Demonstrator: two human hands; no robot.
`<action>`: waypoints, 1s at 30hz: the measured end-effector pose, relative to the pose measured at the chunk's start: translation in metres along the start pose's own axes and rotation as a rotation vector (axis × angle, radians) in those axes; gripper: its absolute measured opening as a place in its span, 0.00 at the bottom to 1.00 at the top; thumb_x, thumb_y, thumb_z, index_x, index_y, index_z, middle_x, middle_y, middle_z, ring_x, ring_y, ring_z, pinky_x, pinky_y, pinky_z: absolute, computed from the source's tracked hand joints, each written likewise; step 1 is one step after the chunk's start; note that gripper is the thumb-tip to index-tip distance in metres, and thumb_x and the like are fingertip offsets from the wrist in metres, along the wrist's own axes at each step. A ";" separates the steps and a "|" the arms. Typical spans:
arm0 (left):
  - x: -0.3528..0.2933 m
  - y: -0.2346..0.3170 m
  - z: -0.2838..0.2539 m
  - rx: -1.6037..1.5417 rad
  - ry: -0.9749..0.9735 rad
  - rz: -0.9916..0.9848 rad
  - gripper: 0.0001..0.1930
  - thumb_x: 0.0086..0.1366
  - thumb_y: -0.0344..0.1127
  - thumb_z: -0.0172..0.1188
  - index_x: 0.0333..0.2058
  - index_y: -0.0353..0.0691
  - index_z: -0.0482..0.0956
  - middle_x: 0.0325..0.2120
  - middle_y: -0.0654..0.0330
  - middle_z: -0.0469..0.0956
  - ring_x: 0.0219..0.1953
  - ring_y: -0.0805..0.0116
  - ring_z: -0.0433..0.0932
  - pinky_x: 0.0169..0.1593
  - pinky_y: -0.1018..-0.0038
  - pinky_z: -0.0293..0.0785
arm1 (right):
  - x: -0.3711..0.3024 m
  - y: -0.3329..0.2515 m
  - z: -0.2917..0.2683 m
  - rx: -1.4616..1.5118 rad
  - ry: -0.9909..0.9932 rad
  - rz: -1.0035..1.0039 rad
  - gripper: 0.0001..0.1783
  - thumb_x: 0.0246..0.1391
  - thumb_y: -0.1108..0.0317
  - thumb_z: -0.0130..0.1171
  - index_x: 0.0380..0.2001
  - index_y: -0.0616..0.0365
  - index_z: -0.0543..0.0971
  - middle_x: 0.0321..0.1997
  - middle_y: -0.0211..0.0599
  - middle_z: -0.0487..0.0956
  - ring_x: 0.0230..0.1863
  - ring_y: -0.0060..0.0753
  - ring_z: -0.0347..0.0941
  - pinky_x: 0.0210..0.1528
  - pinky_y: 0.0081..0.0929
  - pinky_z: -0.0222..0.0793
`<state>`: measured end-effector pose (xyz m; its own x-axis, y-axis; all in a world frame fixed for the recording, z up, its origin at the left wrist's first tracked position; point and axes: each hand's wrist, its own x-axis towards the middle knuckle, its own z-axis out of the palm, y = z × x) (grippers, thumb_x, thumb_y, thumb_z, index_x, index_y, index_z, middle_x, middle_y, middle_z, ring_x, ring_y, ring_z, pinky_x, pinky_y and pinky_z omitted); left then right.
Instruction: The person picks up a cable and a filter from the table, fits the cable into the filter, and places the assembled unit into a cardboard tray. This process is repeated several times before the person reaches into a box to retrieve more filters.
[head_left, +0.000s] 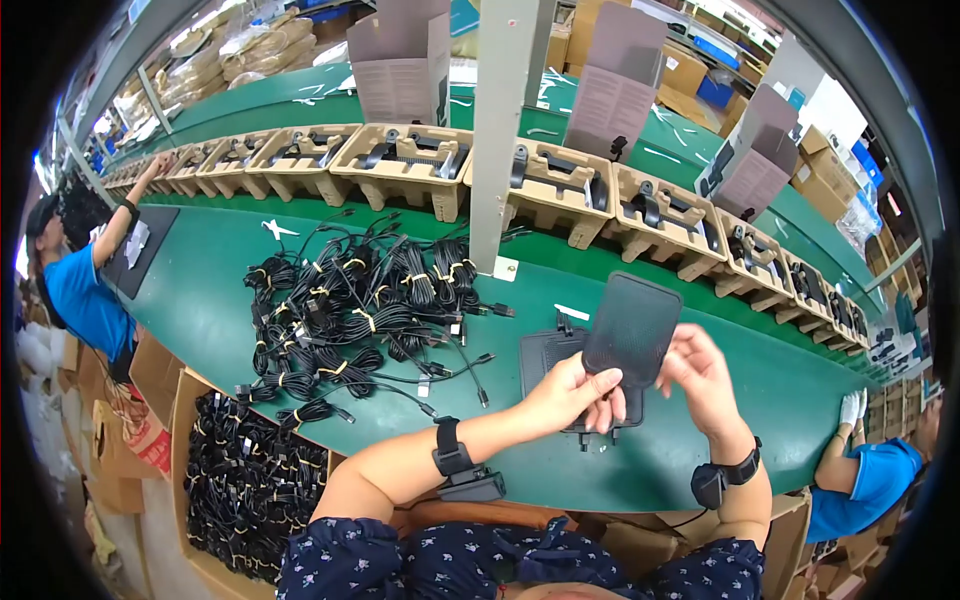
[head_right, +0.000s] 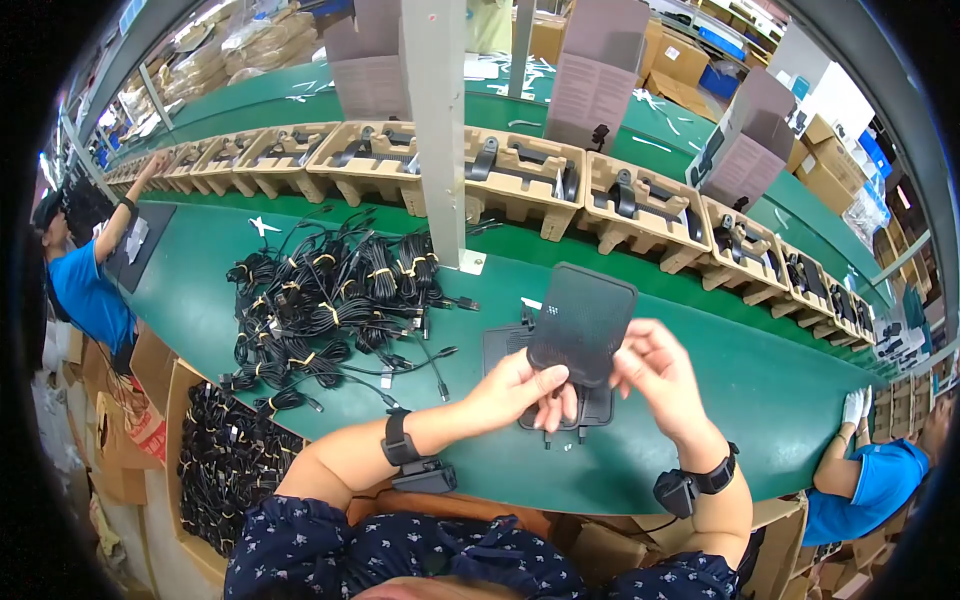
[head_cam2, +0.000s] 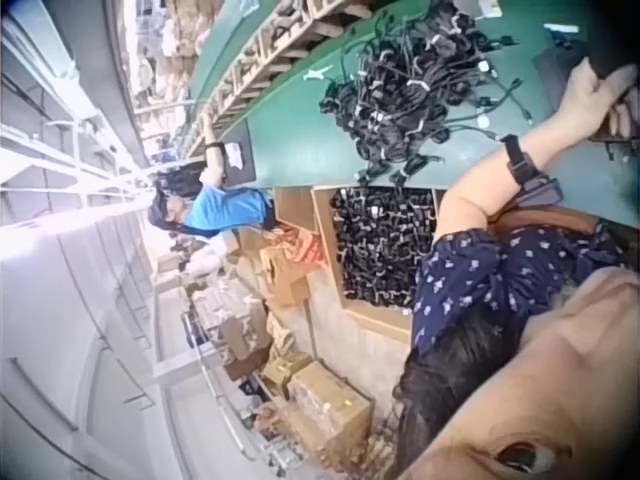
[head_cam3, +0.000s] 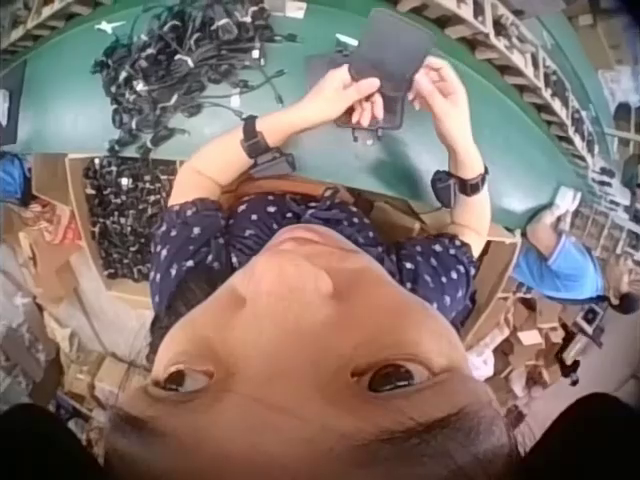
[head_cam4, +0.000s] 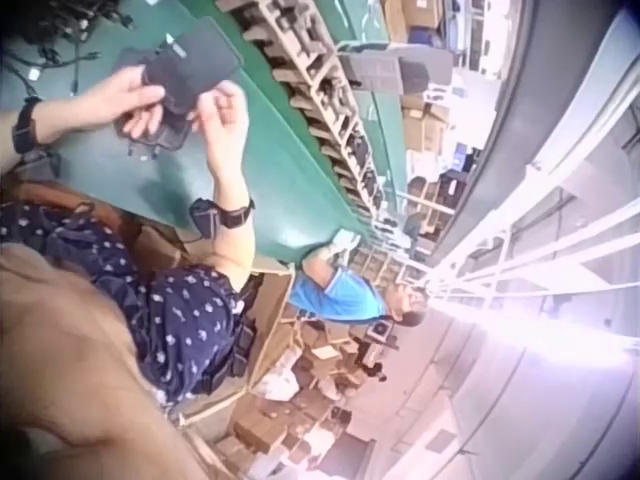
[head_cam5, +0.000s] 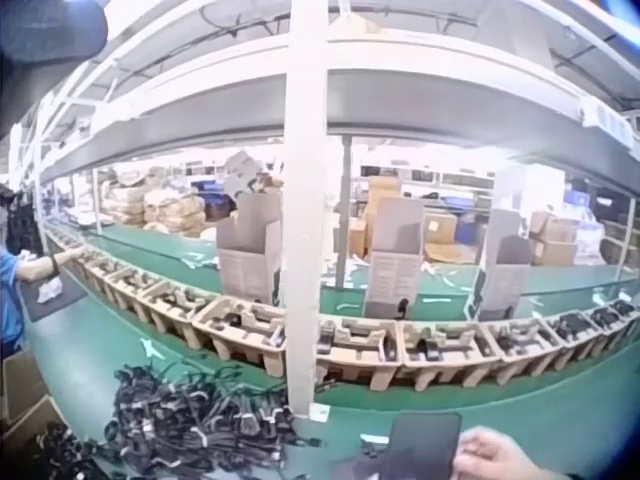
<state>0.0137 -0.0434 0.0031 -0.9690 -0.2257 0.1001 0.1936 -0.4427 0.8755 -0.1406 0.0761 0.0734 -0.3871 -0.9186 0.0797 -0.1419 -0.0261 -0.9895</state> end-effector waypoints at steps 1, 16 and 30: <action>0.002 0.001 -0.002 0.058 -0.006 -0.010 0.14 0.67 0.40 0.47 0.44 0.35 0.62 0.25 0.56 0.77 0.18 0.74 0.74 0.21 0.82 0.69 | -0.002 0.008 -0.003 0.023 -0.111 0.110 0.09 0.57 0.69 0.51 0.40 0.59 0.70 0.31 0.25 0.72 0.28 0.14 0.69 0.26 0.12 0.61; 0.017 -0.039 -0.091 1.087 0.682 0.262 0.09 0.64 0.33 0.51 0.41 0.36 0.69 0.22 0.62 0.71 0.23 0.76 0.69 0.28 0.78 0.67 | 0.081 0.046 -0.312 -0.421 1.063 -0.315 0.10 0.55 0.66 0.55 0.35 0.63 0.73 0.29 0.31 0.77 0.30 0.19 0.69 0.35 0.19 0.65; 0.006 -0.029 -0.102 1.204 0.813 0.216 0.06 0.63 0.33 0.52 0.35 0.36 0.73 0.21 0.60 0.74 0.20 0.74 0.70 0.26 0.77 0.67 | 0.159 0.092 -0.339 -1.027 0.835 0.146 0.22 0.50 0.55 0.57 0.42 0.62 0.76 0.38 0.50 0.78 0.40 0.46 0.75 0.43 0.36 0.69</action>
<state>0.0184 -0.1207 -0.0702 -0.5081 -0.7884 0.3468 -0.3163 0.5453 0.7763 -0.5237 0.0612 0.0357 -0.8438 -0.3620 0.3961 -0.5271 0.6976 -0.4853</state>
